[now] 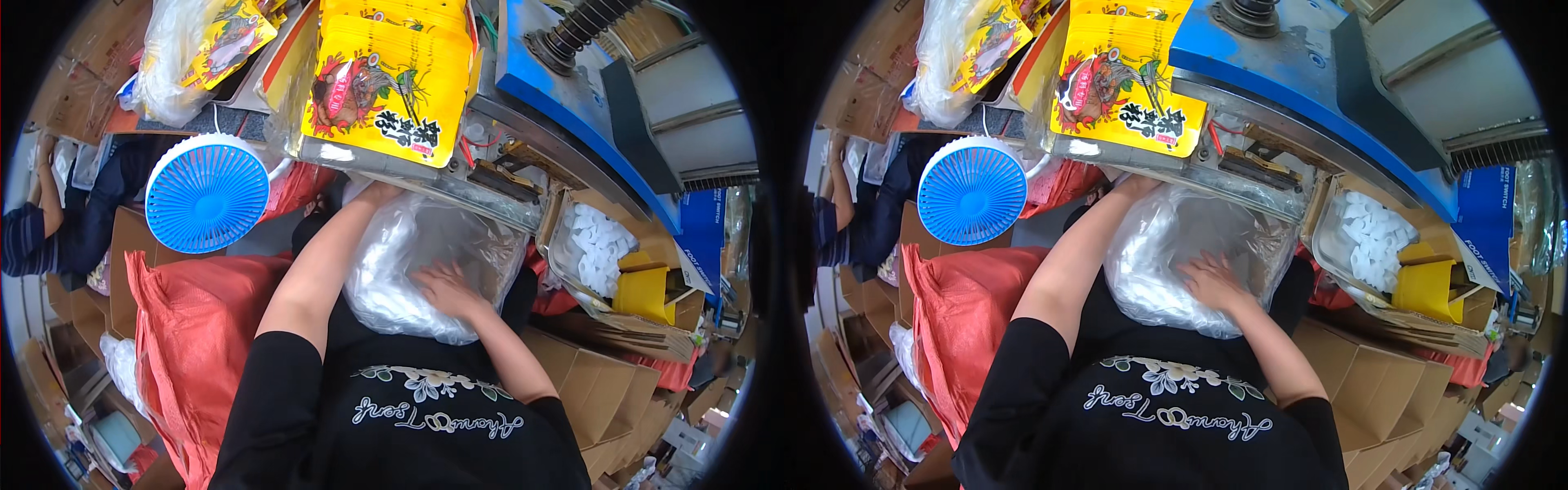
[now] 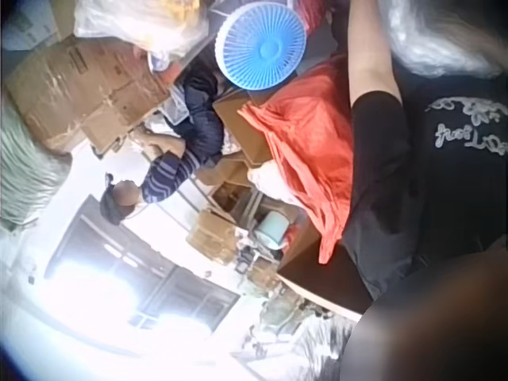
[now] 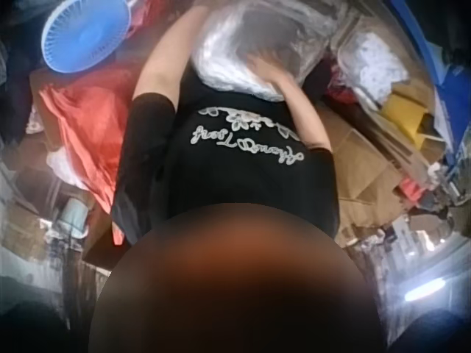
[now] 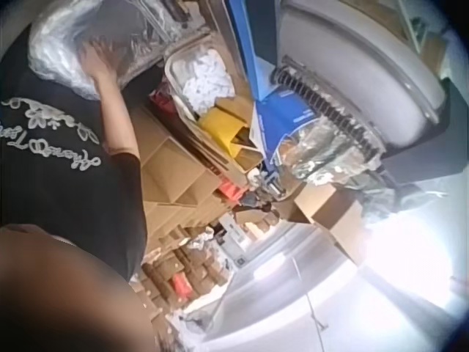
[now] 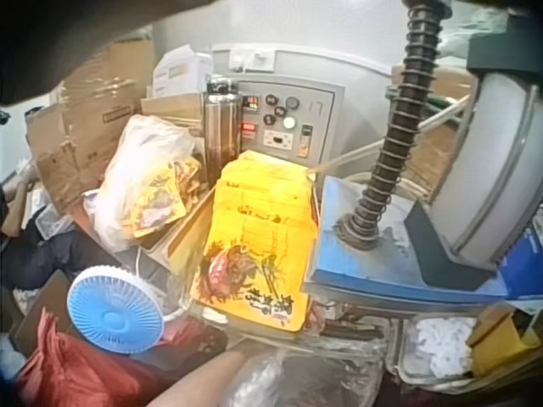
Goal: Packing yellow-packaged products into plastic bags and using a heat sealer to seal them.
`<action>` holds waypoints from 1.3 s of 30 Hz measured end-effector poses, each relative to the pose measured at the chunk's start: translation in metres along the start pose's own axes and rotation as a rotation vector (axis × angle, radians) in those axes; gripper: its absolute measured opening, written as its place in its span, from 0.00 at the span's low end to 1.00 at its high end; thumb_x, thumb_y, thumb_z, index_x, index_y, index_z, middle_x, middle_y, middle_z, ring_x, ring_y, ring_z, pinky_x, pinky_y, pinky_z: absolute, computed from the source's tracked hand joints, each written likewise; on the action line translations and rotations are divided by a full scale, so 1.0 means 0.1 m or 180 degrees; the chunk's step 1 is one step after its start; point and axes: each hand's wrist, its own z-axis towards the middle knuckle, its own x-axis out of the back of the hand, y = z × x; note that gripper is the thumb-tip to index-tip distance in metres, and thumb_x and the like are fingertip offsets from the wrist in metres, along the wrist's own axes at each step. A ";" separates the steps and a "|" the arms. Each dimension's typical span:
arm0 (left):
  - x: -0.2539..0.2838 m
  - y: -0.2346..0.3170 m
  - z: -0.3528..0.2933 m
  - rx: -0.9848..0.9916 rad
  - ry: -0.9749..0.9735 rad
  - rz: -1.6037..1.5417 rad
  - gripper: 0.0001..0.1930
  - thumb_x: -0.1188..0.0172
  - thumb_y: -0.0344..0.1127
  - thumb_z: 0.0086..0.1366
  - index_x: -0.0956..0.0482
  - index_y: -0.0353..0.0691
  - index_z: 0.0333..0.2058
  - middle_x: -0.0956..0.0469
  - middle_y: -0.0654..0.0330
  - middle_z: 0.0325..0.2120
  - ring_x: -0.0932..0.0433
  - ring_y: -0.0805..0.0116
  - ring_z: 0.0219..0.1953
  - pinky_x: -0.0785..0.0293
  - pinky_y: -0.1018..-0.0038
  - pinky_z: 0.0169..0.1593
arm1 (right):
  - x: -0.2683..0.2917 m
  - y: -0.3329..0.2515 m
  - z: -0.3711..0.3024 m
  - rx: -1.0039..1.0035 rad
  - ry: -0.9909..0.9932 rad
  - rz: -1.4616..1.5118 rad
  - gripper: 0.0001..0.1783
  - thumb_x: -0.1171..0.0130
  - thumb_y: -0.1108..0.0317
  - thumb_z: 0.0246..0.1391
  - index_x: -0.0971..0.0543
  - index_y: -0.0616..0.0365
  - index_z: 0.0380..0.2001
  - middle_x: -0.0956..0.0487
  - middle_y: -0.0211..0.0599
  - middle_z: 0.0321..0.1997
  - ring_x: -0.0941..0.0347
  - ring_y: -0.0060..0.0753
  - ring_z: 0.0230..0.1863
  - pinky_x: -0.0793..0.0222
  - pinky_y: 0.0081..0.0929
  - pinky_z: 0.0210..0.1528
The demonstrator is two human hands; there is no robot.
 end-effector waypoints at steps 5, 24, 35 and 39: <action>-0.01 0.16 -0.08 -0.0135 -0.0064 0.0145 0.29 0.47 0.46 0.66 0.40 0.41 0.62 0.37 0.54 0.61 0.40 0.56 0.63 0.47 0.65 0.67 | -1.01 0.88 0.62 -0.0990 -0.2955 -0.1501 0.42 0.38 0.53 0.49 0.40 0.43 0.67 0.48 0.37 0.73 0.64 0.54 0.74 0.69 0.71 0.67; 0.30 0.33 -0.39 -0.0285 0.1022 0.1327 0.23 0.47 0.44 0.66 0.31 0.38 0.56 0.30 0.52 0.55 0.35 0.54 0.58 0.42 0.62 0.62 | -0.28 0.68 0.57 -0.0751 -0.1260 -0.0104 0.39 0.35 0.46 0.45 0.30 0.54 0.58 0.31 0.46 0.62 0.37 0.50 0.63 0.47 0.53 0.64; 0.78 2.32 -1.51 -0.1720 0.2231 0.0603 0.20 0.37 0.27 0.56 0.25 0.35 0.49 0.24 0.48 0.48 0.27 0.51 0.53 0.32 0.63 0.56 | 0.27 -0.04 -0.59 -0.0026 0.0562 0.1634 0.21 0.41 0.59 0.55 0.23 0.59 0.49 0.20 0.48 0.46 0.23 0.48 0.45 0.28 0.37 0.48; 1.11 2.24 -1.31 -0.1477 0.1826 0.2298 0.37 0.34 0.40 0.55 0.38 0.40 0.62 0.43 0.51 0.66 0.48 0.52 0.69 0.55 0.53 0.68 | 1.08 -0.37 -0.91 0.0245 0.1625 0.1238 0.14 0.41 0.64 0.56 0.21 0.62 0.42 0.20 0.46 0.39 0.22 0.45 0.39 0.27 0.34 0.42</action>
